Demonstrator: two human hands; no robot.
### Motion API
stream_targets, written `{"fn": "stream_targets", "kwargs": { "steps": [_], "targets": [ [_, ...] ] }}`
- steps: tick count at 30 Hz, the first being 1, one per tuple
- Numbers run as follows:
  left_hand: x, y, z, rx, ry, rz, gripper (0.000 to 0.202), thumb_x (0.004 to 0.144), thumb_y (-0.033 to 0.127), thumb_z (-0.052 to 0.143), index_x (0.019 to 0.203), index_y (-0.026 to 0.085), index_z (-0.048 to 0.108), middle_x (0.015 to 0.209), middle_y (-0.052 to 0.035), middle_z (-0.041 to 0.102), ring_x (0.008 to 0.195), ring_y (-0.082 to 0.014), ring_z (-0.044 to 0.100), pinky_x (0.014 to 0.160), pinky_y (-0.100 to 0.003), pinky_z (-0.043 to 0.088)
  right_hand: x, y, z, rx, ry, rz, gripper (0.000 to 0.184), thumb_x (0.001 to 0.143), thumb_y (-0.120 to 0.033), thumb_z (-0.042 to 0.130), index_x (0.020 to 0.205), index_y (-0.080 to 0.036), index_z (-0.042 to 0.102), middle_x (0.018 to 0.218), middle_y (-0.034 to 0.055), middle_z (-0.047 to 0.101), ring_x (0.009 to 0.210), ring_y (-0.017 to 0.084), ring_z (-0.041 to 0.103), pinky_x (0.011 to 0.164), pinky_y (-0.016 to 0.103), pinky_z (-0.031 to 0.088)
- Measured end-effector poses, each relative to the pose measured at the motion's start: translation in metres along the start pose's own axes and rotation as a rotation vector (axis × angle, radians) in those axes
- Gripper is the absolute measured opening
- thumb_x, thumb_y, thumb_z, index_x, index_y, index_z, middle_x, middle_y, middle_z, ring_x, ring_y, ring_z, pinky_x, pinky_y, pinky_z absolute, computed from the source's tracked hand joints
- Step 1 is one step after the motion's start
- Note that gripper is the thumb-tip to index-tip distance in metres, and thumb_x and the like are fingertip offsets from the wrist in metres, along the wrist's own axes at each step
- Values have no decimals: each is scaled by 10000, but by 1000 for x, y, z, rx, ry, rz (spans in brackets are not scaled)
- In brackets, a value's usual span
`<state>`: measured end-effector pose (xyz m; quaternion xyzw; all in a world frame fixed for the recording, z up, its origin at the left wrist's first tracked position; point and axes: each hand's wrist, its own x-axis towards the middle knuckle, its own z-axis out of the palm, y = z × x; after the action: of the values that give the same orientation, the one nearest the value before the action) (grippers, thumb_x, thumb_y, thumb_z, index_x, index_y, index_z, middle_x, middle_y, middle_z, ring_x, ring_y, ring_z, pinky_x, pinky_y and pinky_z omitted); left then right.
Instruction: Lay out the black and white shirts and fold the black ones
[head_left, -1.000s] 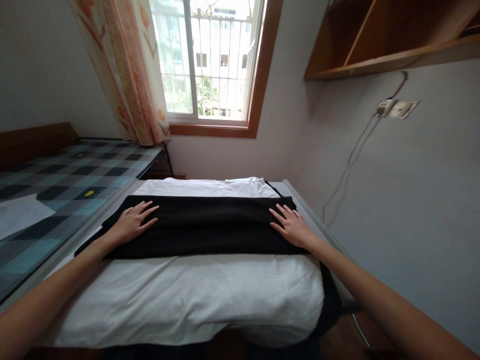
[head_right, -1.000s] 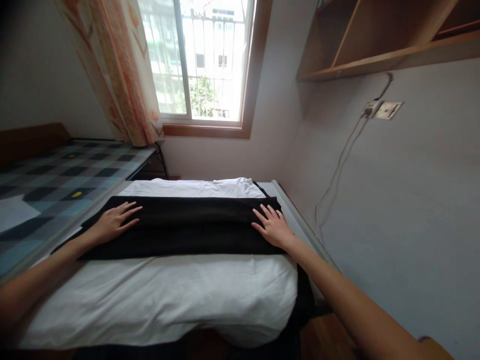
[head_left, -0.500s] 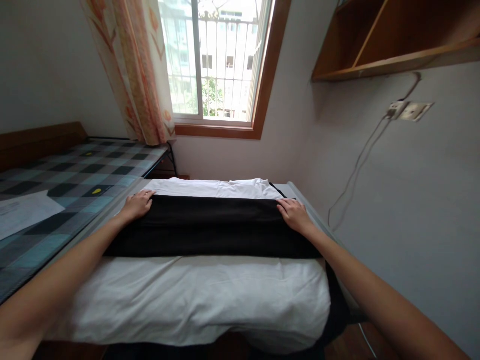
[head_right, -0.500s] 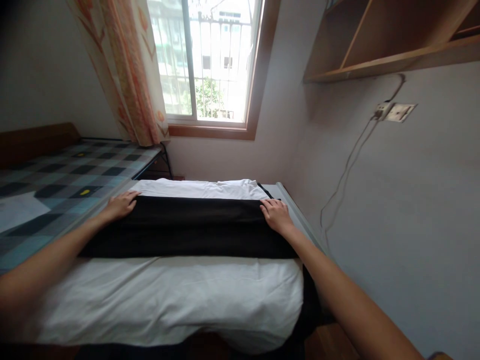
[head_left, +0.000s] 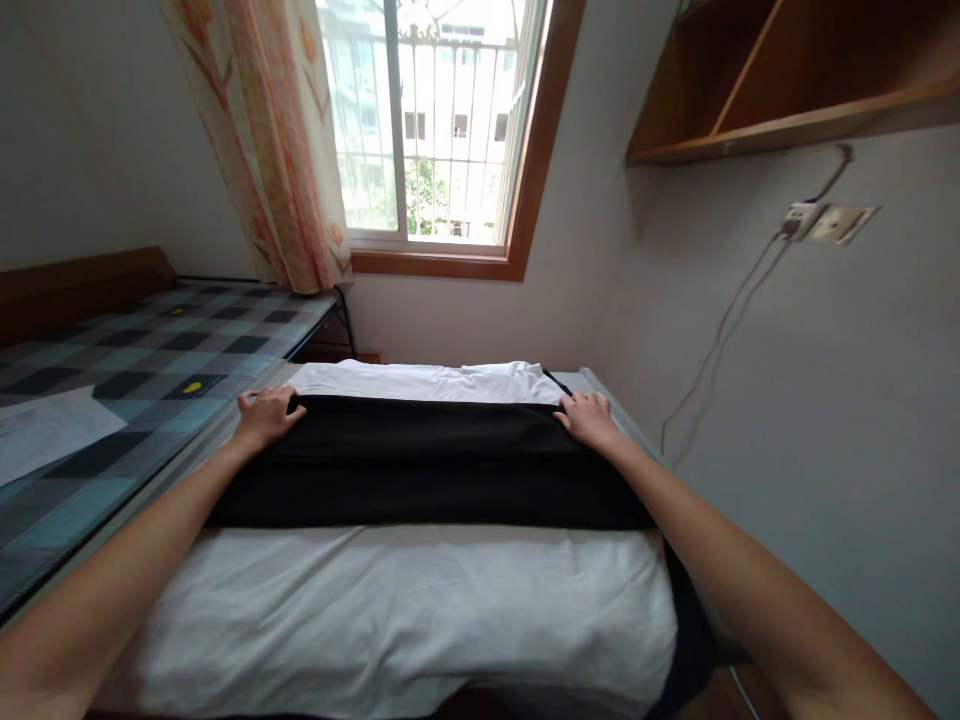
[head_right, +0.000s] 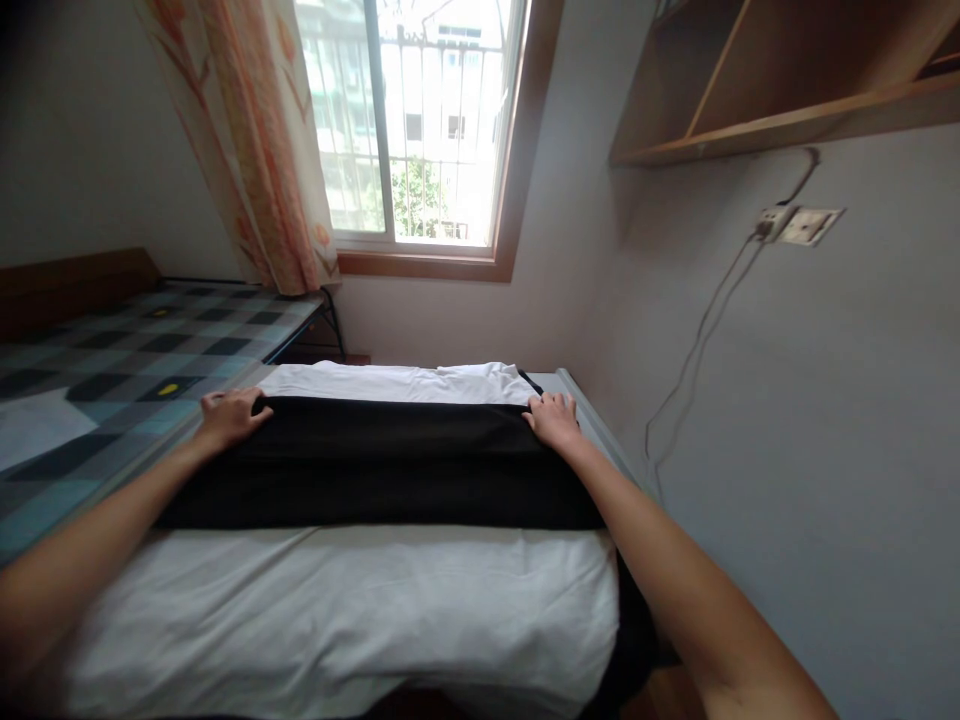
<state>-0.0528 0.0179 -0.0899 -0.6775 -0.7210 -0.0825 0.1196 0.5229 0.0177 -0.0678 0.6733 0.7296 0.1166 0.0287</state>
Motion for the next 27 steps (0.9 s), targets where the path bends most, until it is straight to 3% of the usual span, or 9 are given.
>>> {"fn": "stream_targets", "kwargs": {
  "steps": [6,11,16,19,21,24,27],
  "targets": [
    [-7,3,-8,116,134,10,373,891,341,392,1108,120,599,1109,-190,630,1081,-350,520,959,-496,305,1,0,9,-34,289,-53,300,953,-324,416,1091,-131,600,1055,169,625,991,294,522,943,442,272],
    [3,1,-5,137,160,-43,369,909,360,409,1101,103,593,1106,-197,599,1078,-364,498,931,-486,322,21,-4,5,-38,443,-49,327,966,-328,360,1084,-140,600,1020,174,609,957,298,480,894,438,276],
    [32,1,-9,114,190,-67,403,920,336,408,1143,47,578,1116,-219,575,1099,-381,469,930,-510,309,60,-14,1,-29,465,-19,326,967,-315,364,1106,-150,608,1032,182,602,977,306,459,878,450,272],
    [52,4,-11,114,181,-127,373,897,337,437,1134,95,593,1126,-211,578,1120,-380,468,948,-511,309,79,-20,-1,-23,469,-5,304,965,-295,383,1102,-150,613,1060,187,599,1012,310,454,886,454,269],
    [59,8,-7,103,117,-146,360,874,337,463,1124,122,608,1137,-209,579,1129,-383,472,950,-515,318,87,-24,1,-23,467,-2,289,960,-300,408,1089,-152,620,1070,179,604,1024,306,458,907,458,264],
    [56,15,3,45,58,-190,389,840,292,488,1172,124,603,1210,-224,545,1161,-388,468,954,-518,337,89,-29,6,10,422,13,283,952,-313,425,1051,-160,642,1047,162,622,1017,299,477,925,453,275],
    [42,18,11,-32,172,-238,480,854,258,442,1312,142,525,1333,-222,461,1222,-379,443,979,-517,345,81,-34,10,121,417,52,338,950,-357,404,1069,-168,658,1081,168,633,1043,306,493,946,460,292]
  ]
}}
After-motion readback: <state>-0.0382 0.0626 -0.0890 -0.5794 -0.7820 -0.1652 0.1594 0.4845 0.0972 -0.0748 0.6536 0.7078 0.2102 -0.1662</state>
